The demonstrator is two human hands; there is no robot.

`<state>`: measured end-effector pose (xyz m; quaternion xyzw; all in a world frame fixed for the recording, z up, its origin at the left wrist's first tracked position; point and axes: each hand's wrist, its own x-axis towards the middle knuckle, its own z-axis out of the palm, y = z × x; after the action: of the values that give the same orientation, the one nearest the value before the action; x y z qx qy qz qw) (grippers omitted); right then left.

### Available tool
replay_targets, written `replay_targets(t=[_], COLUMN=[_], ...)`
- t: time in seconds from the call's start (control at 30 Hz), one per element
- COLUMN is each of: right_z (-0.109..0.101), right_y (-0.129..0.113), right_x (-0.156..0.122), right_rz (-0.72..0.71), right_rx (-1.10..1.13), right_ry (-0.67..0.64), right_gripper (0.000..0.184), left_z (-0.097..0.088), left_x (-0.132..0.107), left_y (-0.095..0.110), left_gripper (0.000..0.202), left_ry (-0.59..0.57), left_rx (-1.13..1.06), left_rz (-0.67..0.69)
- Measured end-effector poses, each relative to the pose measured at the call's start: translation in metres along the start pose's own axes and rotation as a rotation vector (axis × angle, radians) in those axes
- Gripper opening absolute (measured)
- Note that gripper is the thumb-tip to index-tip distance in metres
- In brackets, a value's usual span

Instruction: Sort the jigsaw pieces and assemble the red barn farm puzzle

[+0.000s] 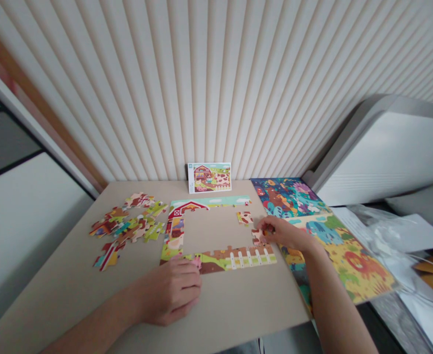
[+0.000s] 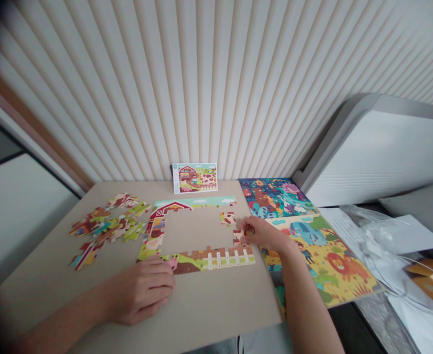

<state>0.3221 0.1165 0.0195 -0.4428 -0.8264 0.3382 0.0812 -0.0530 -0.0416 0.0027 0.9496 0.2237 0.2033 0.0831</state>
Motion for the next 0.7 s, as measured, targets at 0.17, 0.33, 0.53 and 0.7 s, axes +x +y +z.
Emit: replay_targets(t=[0.17,0.33,0.53,0.7], right_z=[0.002,0.004,0.002,-0.007], right_y=[-0.003,0.000,-0.006,-0.011], right_x=[0.002,0.001,-0.002,0.000], right_rz=[-0.050,-0.081,-0.094,-0.075], right_rx=[0.047,0.039,-0.003,-0.007], right_ry=[-0.011,-0.019,-0.014,0.153], right_gripper=[0.027,0.032,0.033,0.017], left_z=[0.000,-0.001,-0.001,0.000], left_x=[0.001,0.002,0.001,0.000], left_y=[0.000,0.000,0.000,0.000], left_gripper=[0.009,0.011,0.010,0.009], left_ry=[0.007,0.001,-0.004,-0.004], left_rx=[0.001,-0.006,-0.003,0.013], left_rz=[-0.006,0.000,-0.005,-0.006])
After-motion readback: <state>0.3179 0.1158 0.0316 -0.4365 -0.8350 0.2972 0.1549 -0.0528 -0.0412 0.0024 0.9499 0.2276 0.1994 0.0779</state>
